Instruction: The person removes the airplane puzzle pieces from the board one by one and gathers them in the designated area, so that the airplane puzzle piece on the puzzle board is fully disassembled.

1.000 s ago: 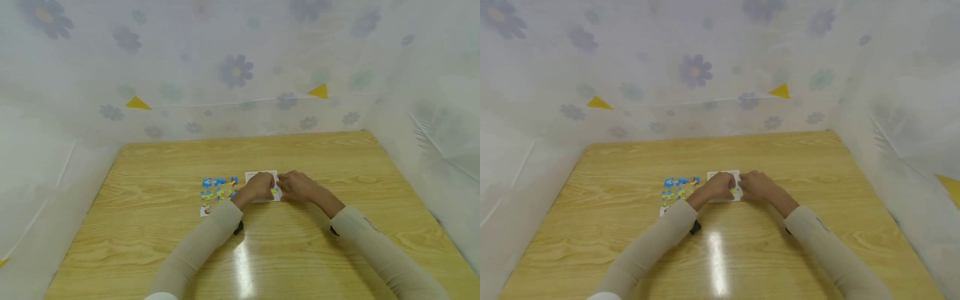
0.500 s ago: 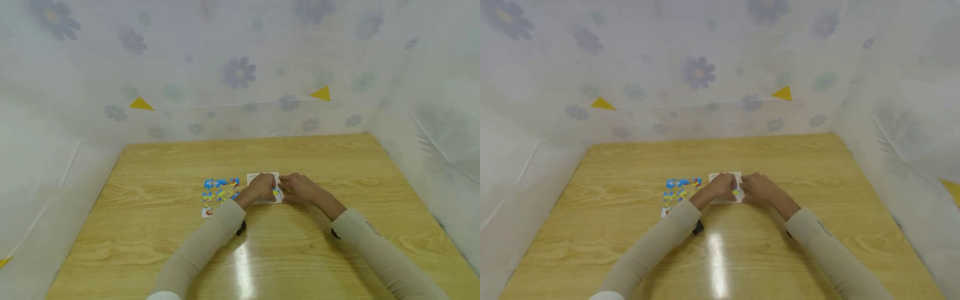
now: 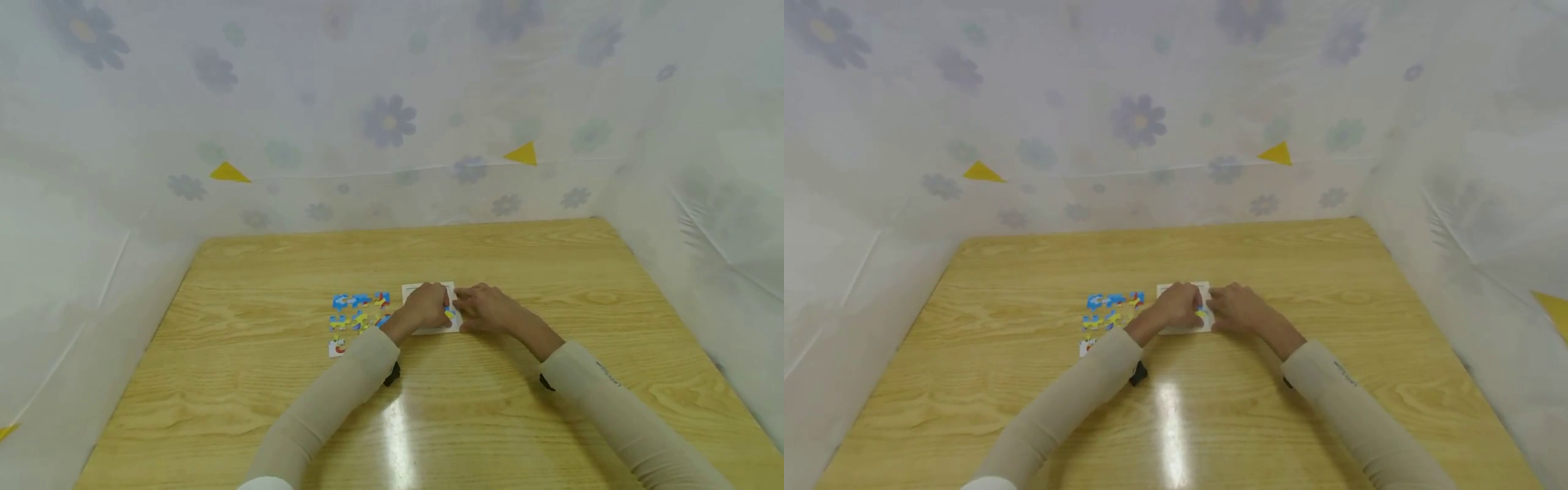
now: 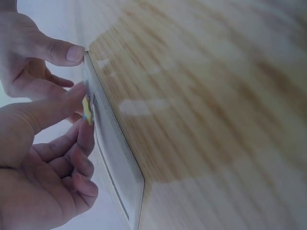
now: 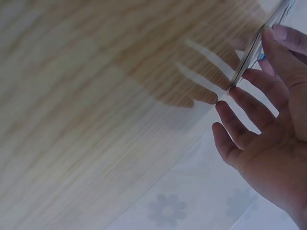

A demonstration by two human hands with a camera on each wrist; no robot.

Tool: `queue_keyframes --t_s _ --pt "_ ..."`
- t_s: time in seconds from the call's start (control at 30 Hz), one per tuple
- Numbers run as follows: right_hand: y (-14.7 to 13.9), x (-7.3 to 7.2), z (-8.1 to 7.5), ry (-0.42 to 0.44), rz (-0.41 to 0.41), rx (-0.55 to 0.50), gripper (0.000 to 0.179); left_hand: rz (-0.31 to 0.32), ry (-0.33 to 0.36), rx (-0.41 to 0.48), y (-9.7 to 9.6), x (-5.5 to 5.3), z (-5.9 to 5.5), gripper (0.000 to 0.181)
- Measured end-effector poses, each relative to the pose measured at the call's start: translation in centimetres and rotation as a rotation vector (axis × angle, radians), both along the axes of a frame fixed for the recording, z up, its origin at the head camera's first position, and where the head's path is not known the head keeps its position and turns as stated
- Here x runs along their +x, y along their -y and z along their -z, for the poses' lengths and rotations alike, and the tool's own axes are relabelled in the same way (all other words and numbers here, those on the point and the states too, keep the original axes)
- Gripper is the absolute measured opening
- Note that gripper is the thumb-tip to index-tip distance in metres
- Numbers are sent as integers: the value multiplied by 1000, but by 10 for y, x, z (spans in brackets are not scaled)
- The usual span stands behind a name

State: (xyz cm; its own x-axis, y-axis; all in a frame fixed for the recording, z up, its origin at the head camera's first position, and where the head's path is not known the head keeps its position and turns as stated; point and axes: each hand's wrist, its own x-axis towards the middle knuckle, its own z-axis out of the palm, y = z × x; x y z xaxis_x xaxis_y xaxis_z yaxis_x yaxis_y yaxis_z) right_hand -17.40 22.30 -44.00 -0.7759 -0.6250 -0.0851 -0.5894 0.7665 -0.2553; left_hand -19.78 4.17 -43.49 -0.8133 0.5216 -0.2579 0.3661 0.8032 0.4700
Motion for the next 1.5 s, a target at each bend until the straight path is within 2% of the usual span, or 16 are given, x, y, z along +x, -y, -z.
queue_keyframes --t_s 0.17,0.27,0.37,0.5,0.73,0.9,1.03,1.23,1.3,1.5 --pt "0 0 2 -6 -8 2 55 -18 -39 61 0 0 -1 13" --pt "0 0 2 -8 -9 4 55 -25 -54 74 -1 0 -2 16" --pt "0 1 1 -5 -7 2 55 -25 -37 72 -1 0 -3 17" --pt "0 1 0 -10 -4 0 55 -12 -14 57 -1 0 -3 16" --pt "2 2 -1 -47 -6 30 55 30 -32 64 1 -1 -4 15" --pt "3 2 -1 -50 -2 50 55 36 -33 88 5 0 -7 12" --pt "4 3 -3 -38 11 68 55 54 -42 116 13 -1 -10 12" --pt "6 3 -7 -29 19 83 56 81 -30 191 36 -5 -14 12" --pt "6 3 -7 -28 18 84 55 97 -47 213 44 -5 -15 11" --pt "7 3 -7 -22 14 106 55 62 -22 219 61 -5 -16 12"
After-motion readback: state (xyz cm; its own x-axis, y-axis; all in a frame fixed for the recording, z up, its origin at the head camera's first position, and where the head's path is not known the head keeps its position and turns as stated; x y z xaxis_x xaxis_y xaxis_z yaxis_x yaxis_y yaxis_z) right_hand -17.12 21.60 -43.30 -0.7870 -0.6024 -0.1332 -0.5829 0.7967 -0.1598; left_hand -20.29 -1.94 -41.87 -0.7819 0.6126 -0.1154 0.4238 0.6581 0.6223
